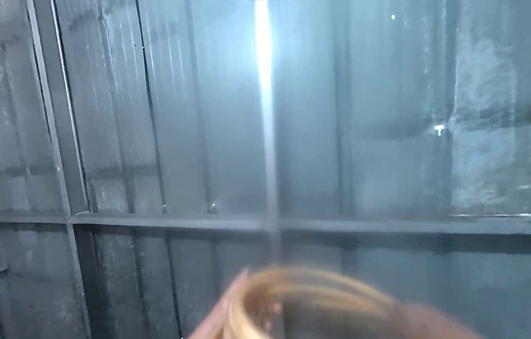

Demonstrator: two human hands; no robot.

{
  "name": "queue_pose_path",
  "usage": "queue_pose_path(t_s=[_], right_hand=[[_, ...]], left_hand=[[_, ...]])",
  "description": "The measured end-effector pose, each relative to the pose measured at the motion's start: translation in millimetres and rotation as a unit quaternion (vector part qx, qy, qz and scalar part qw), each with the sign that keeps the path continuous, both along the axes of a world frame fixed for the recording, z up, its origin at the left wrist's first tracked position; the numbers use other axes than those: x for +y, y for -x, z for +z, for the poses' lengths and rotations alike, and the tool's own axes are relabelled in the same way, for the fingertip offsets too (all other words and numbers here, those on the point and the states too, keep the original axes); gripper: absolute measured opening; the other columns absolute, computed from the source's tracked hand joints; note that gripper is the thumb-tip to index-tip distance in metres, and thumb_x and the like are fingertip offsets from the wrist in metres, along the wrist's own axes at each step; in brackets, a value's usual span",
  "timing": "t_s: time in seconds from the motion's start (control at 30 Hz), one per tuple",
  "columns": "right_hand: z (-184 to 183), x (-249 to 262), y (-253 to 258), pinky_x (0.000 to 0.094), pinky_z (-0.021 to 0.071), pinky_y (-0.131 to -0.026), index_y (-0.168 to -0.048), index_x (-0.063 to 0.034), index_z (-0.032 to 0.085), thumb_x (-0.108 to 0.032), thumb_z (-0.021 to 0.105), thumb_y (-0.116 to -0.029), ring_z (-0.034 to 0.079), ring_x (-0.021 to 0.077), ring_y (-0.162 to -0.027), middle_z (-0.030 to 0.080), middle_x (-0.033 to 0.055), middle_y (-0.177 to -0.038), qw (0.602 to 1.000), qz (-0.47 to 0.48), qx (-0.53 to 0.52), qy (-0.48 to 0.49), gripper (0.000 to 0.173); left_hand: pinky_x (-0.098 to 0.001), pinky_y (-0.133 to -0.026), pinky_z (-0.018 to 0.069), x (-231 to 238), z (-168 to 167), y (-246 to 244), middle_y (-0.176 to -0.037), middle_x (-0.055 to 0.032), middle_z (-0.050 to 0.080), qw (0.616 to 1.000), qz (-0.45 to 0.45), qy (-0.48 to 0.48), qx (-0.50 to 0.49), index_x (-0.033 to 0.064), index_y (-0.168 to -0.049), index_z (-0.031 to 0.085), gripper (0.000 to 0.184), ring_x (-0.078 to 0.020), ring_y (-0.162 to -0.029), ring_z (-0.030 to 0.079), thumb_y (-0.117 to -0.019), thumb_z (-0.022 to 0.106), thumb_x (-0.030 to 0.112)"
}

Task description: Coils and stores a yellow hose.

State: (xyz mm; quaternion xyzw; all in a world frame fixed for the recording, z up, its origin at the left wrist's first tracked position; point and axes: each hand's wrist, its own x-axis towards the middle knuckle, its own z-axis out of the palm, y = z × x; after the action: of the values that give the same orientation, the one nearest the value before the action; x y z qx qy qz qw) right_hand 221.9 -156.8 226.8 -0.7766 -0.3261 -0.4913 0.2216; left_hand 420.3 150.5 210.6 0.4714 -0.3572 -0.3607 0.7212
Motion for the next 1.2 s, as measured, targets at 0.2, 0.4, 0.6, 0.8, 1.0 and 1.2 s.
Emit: queue_pose_path(t_s=[0.2, 0.4, 0.6, 0.8, 1.0, 1.2], right_hand=[[178, -42, -35, 0.0214, 0.0584, -0.073, -0.114, -0.0077, 0.062, -0.044, 0.077, -0.0766, 0.065, -0.0044, -0.085, 0.068, -0.0056, -0.094, 0.972, -0.133, -0.153, -0.118, 0.055], [225, -78, -80, 0.0248, 0.0585, -0.074, -0.115, -0.0060, 0.061, -0.024, 0.074, -0.0705, 0.066, 0.0009, -0.083, 0.069, -0.0009, -0.094, 0.974, -0.121, -0.151, -0.117, 0.050], [223, -93, -106, 0.0510, 0.0561, -0.068, -0.112, -0.0051, 0.064, -0.002, 0.081, -0.0719, 0.068, 0.0250, -0.077, 0.069, 0.0115, -0.087, 0.971, -0.203, -0.010, -0.124, 0.043], [258, -114, -132, 0.0615, 0.0525, -0.074, -0.123, -0.0071, 0.064, -0.002, 0.078, -0.0778, 0.068, 0.0361, -0.088, 0.069, 0.0193, -0.098, 0.959, -0.240, 0.078, -0.132, 0.048], [279, -96, -145, 0.0586, 0.0530, -0.074, -0.131, -0.0130, 0.062, -0.009, 0.076, -0.0774, 0.067, 0.0325, -0.091, 0.069, 0.0154, -0.102, 0.968, -0.216, 0.116, -0.048, 0.056], [254, -107, -150, 0.0596, 0.0535, -0.076, -0.132, -0.0124, 0.059, -0.023, 0.078, -0.0835, 0.067, 0.0353, -0.093, 0.068, 0.0160, -0.106, 0.958, -0.269, -0.058, -0.076, 0.054]], left_hand=[[-0.0405, -0.092, 0.0593, -80, 151, -18, -0.120, -0.0144, 0.072, 0.943, 0.192, 0.144, -0.228, 0.0091, -0.151, 0.038, 0.097, -0.0255, -0.105, 0.072, -0.0922, 0.021, 0.084], [-0.0407, -0.103, 0.0525, -130, 183, -44, -0.144, -0.0087, 0.058, 0.888, 0.327, 0.102, -0.307, 0.0171, -0.161, 0.017, 0.077, -0.0215, -0.124, 0.063, -0.1019, 0.055, 0.046], [-0.0408, -0.100, 0.0522, -150, 187, -67, -0.135, -0.0104, 0.065, 0.888, 0.362, 0.006, -0.283, 0.0114, -0.154, 0.035, 0.063, -0.0206, -0.118, 0.064, -0.0997, 0.066, 0.019], [-0.0485, -0.095, 0.0542, -162, 228, -51, -0.135, -0.0163, 0.059, 0.646, 0.563, 0.026, -0.515, 0.0129, -0.161, 0.026, 0.088, -0.0279, -0.116, 0.062, -0.0895, 0.077, 0.017], [-0.0611, -0.121, 0.0242, -196, 295, -28, -0.166, -0.0129, 0.031, 0.359, 0.503, -0.057, -0.784, 0.0280, -0.162, 0.030, 0.095, -0.0378, -0.152, 0.030, -0.0821, 0.080, 0.024], [-0.0544, -0.088, 0.0550, -220, 330, -25, -0.117, -0.0120, 0.069, 0.381, 0.486, -0.156, -0.771, 0.0167, -0.128, 0.065, 0.046, -0.0331, -0.110, 0.067, -0.0848, 0.069, 0.001]])
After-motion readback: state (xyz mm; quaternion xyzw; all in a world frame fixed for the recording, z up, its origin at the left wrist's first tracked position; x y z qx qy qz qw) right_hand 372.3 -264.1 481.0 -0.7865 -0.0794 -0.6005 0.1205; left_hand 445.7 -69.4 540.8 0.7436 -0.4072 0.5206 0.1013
